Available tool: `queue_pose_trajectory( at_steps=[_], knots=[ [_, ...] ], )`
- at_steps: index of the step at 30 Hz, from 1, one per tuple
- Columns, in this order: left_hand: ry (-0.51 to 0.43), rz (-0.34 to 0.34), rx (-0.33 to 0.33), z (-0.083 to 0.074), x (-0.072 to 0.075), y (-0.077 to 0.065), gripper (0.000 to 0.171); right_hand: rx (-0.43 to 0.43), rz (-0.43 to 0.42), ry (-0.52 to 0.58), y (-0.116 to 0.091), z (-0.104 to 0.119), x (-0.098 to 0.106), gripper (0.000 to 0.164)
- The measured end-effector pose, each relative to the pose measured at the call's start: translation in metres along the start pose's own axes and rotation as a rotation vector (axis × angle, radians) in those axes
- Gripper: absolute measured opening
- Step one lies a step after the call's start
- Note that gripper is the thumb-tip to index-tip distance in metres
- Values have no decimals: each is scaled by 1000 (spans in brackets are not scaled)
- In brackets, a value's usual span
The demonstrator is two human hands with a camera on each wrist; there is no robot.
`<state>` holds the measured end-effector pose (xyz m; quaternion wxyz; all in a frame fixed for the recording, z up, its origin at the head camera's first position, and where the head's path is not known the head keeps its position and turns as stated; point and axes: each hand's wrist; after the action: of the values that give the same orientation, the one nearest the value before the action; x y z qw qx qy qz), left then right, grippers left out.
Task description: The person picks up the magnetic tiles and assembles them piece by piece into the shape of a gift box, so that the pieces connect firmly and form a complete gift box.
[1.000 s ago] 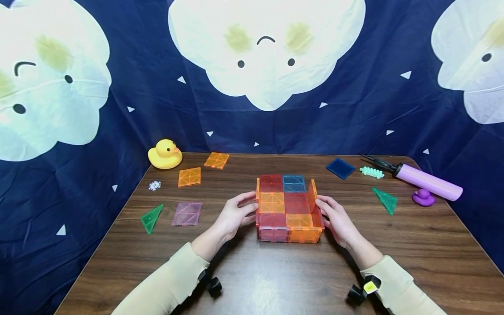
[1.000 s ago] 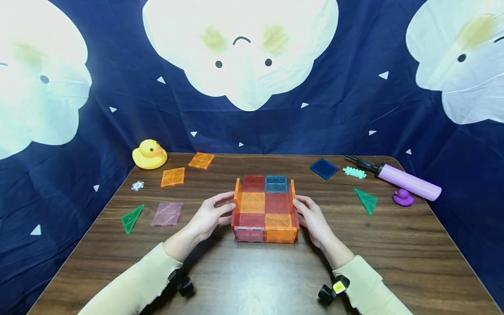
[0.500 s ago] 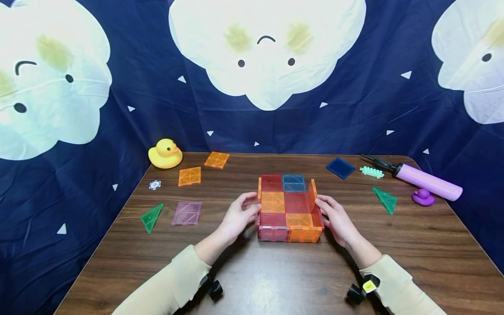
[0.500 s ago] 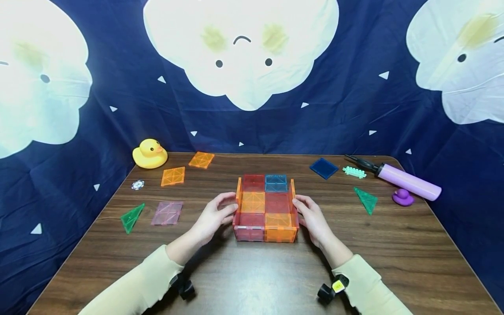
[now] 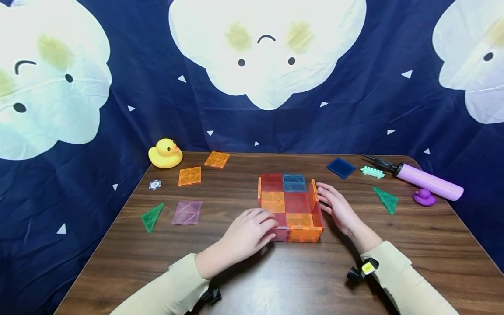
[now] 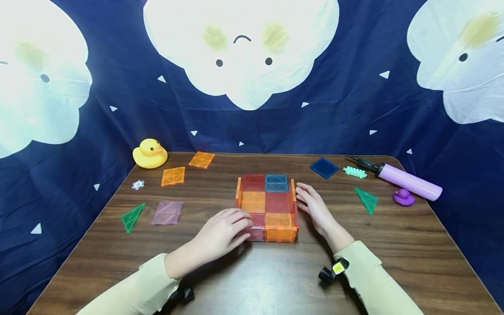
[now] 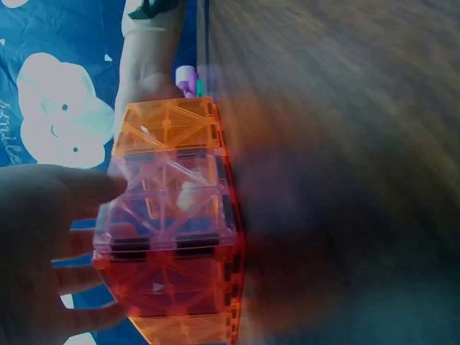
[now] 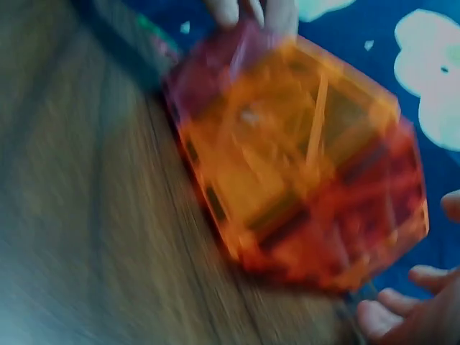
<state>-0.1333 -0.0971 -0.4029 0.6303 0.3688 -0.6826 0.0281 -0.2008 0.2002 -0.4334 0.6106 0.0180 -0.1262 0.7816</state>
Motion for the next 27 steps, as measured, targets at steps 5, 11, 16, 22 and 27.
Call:
queue_pose_trajectory(
  at_steps=[5, 11, 16, 22, 27],
  knots=[
    [-23, -37, -40, 4, -4, -4, 9, 103, 18, 8, 19, -13, 4, 64],
    [-68, -51, -64, 14, -1, -6, 8, 170, 22, 7, 19, -23, 5, 59],
    [-44, -94, -32, 32, 9, -12, 16, 185, 17, 35, 10, -23, 4, 56],
    [25, -130, 91, 55, 19, -17, 37, 156, 9, 43, -9, -20, -1, 53],
    [-45, -168, 334, 58, 16, -23, 51, 129, 6, 18, -27, -17, -9, 51]
  ],
)
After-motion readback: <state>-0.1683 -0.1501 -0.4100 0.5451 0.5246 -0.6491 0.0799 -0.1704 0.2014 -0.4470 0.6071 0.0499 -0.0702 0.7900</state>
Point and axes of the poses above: each hand's wrist, its own y-axis towards the middle knuckle, its own x-axis out of the back of the hand, z = x × y, and after that the axes turned 13 degrees about -y, right-handed
